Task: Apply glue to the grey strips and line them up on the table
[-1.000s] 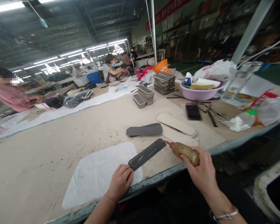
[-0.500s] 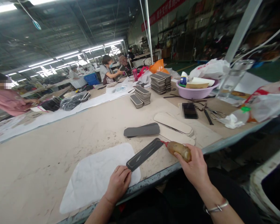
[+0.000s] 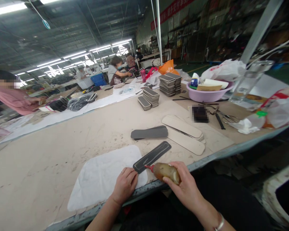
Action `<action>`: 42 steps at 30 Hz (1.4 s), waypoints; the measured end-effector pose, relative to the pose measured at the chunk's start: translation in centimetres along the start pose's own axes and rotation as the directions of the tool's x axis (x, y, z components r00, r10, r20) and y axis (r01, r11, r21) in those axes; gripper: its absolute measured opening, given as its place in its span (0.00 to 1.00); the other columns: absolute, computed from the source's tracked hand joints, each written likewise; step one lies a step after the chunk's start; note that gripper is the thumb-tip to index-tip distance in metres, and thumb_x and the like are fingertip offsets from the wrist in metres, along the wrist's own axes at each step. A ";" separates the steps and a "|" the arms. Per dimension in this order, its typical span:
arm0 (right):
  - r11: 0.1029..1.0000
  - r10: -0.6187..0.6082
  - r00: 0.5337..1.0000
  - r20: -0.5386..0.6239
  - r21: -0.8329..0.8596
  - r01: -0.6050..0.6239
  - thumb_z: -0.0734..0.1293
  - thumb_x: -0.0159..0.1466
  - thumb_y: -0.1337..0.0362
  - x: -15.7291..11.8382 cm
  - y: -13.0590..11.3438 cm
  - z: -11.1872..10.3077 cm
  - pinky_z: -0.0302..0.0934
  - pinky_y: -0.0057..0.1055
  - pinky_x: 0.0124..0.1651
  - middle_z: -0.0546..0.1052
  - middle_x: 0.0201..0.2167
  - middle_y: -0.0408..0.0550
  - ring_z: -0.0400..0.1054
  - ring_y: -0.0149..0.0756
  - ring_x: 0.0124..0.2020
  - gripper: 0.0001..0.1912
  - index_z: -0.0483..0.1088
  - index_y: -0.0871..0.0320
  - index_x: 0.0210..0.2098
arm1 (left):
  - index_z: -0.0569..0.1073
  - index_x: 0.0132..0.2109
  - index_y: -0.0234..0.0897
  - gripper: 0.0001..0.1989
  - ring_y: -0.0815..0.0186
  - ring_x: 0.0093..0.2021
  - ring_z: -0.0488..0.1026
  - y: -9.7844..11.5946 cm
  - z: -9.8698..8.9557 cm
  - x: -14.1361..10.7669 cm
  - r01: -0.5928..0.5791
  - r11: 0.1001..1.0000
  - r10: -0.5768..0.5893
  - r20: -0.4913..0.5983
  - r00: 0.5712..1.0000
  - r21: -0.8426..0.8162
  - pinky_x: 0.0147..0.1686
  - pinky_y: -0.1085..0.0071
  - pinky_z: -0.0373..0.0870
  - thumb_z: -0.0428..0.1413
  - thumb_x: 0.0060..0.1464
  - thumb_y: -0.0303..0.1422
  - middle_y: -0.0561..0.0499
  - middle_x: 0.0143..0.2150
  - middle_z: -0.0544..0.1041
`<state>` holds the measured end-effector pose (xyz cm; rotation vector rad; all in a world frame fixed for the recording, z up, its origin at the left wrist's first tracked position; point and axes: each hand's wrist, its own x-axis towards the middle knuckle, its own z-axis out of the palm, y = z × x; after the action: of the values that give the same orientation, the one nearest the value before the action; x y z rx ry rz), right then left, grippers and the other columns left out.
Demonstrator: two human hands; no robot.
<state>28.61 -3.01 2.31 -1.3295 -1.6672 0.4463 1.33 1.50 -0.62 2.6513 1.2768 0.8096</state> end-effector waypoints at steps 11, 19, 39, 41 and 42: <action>0.977 -0.016 0.964 -0.266 -0.207 -0.041 0.67 0.58 0.55 1.0 2.7 -1.7 0.63 0.45 0.50 0.68 0.42 0.51 0.64 0.44 0.45 0.21 0.62 0.55 0.48 | 0.73 0.39 0.36 0.07 0.65 0.37 0.69 0.4 -0.3 0.2 -0.001 1.000 0.001 -0.014 1.000 0.024 0.41 0.65 0.71 0.51 0.56 0.26 0.47 0.36 0.73; 0.990 0.002 0.985 -0.174 -0.140 -0.027 0.67 0.59 0.55 0.8 2.1 -0.9 0.65 0.41 0.46 0.68 0.42 0.50 0.65 0.42 0.43 0.20 0.62 0.54 0.48 | 0.73 0.39 0.36 0.07 0.65 0.37 0.69 0.4 -0.3 0.1 -0.005 1.000 0.005 -0.011 1.000 0.028 0.41 0.64 0.72 0.50 0.57 0.26 0.46 0.36 0.73; 0.996 -0.017 0.996 0.086 0.092 0.009 0.67 0.60 0.58 -0.3 -0.6 1.7 0.64 0.38 0.47 0.68 0.43 0.50 0.65 0.41 0.45 0.19 0.60 0.53 0.49 | 0.74 0.39 0.35 0.07 0.66 0.37 0.70 0.6 -0.4 0.0 -0.006 1.000 0.007 -0.011 1.000 0.030 0.40 0.65 0.71 0.50 0.57 0.26 0.47 0.35 0.75; 0.997 -0.002 0.997 0.071 0.072 -0.003 0.67 0.59 0.58 -0.3 -0.3 1.2 0.64 0.39 0.48 0.68 0.44 0.50 0.65 0.41 0.45 0.20 0.61 0.53 0.49 | 0.74 0.38 0.35 0.07 0.66 0.36 0.70 0.6 -0.4 0.0 -0.001 1.000 0.001 -0.007 1.000 0.029 0.40 0.65 0.71 0.50 0.57 0.26 0.47 0.35 0.74; 0.998 0.014 0.998 0.056 0.063 -0.018 0.67 0.59 0.57 -0.2 -0.1 0.9 0.64 0.39 0.48 0.68 0.44 0.50 0.65 0.42 0.45 0.20 0.62 0.53 0.48 | 0.74 0.37 0.35 0.07 0.66 0.36 0.70 0.5 -0.4 0.0 0.000 0.999 0.000 -0.007 1.000 0.032 0.40 0.65 0.71 0.50 0.57 0.26 0.47 0.35 0.74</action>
<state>27.84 -3.01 1.80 -1.2950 -1.6753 0.5460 1.51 1.09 -0.11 2.6754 1.3017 0.8059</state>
